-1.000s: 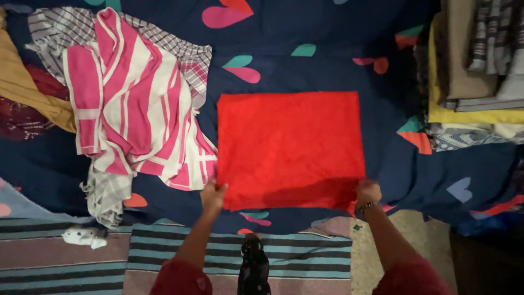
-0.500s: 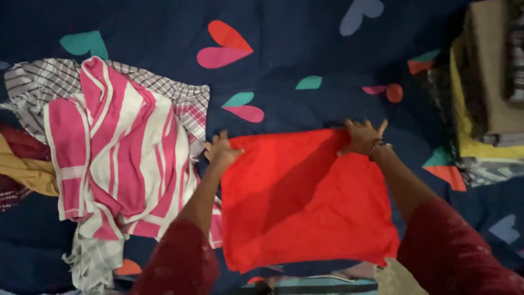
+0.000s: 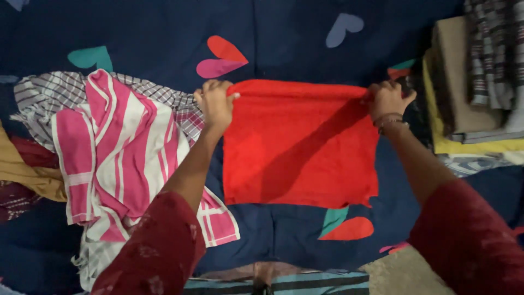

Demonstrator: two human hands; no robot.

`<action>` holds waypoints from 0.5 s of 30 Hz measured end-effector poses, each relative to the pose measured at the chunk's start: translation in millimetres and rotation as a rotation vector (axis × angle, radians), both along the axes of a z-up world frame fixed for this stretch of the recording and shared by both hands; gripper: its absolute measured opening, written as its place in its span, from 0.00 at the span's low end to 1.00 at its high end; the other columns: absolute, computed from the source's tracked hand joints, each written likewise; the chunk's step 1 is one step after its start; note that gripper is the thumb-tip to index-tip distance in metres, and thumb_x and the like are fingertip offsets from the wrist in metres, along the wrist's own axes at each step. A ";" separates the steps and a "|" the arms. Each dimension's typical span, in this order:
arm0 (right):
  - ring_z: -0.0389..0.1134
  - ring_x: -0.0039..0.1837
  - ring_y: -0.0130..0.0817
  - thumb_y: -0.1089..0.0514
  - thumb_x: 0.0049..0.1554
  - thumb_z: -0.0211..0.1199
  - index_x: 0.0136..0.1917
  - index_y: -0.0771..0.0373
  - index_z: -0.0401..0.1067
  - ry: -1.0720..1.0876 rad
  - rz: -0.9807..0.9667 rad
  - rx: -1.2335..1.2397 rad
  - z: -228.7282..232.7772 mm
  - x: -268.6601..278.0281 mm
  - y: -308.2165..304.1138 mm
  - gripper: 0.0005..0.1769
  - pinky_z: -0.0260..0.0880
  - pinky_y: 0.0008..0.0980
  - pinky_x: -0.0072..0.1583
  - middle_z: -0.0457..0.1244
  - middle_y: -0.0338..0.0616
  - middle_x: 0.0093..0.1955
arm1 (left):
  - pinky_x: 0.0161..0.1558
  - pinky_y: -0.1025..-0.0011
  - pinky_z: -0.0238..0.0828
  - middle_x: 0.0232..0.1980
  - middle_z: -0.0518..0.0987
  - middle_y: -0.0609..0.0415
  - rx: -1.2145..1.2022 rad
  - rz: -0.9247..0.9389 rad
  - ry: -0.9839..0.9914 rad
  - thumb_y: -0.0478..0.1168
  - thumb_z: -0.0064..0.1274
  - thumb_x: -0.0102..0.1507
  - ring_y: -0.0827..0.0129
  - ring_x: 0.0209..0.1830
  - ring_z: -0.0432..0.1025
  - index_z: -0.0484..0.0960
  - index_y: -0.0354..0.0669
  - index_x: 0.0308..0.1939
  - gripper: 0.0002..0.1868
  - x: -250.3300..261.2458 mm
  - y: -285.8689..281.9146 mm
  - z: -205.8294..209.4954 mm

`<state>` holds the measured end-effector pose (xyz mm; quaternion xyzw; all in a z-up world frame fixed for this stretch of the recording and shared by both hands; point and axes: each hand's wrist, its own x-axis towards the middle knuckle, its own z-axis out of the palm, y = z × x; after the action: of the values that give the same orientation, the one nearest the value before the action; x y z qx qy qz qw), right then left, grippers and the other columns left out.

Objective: The person folds several towels and linens on a bed, including a red towel, a pink-and-white striped towel, a checkered towel, and a white towel. Each item is unfolded, folded neatly, and stacked on the bed.

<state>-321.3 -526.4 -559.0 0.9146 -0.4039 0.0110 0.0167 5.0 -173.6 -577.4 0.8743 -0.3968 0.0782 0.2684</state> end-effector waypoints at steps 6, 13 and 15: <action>0.53 0.77 0.58 0.51 0.57 0.64 0.67 0.53 0.67 -0.104 0.142 -0.150 -40.2 -118.6 136.2 0.25 0.47 0.70 0.75 0.53 0.61 0.76 | 0.64 0.47 0.54 0.59 0.72 0.51 0.141 -0.016 -0.004 0.36 0.52 0.60 0.56 0.67 0.63 0.77 0.48 0.52 0.16 -127.3 117.9 -48.5; 0.53 0.69 0.64 0.60 0.48 0.68 0.75 0.37 0.63 -0.172 -0.434 0.294 -137.0 -227.9 291.5 0.42 0.67 0.62 0.59 0.46 0.62 0.79 | 0.61 0.51 0.57 0.56 0.64 0.38 -0.188 0.441 0.470 0.36 0.63 0.52 0.49 0.59 0.59 0.74 0.46 0.57 0.29 -251.0 192.7 -117.1; 0.50 0.72 0.82 0.56 0.55 0.72 0.81 0.36 0.50 -0.924 -0.883 0.812 -158.9 -211.5 300.1 0.49 0.60 0.74 0.63 0.51 0.77 0.75 | 0.60 0.53 0.59 0.60 0.60 0.36 -0.572 0.662 0.694 0.41 0.66 0.57 0.51 0.60 0.58 0.61 0.36 0.68 0.40 -256.0 178.7 -120.3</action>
<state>-532.8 -226.3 -717.9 0.5045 -0.6709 0.2359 -0.4896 -251.0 5.1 -697.7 0.8190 0.0479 -0.0295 0.5710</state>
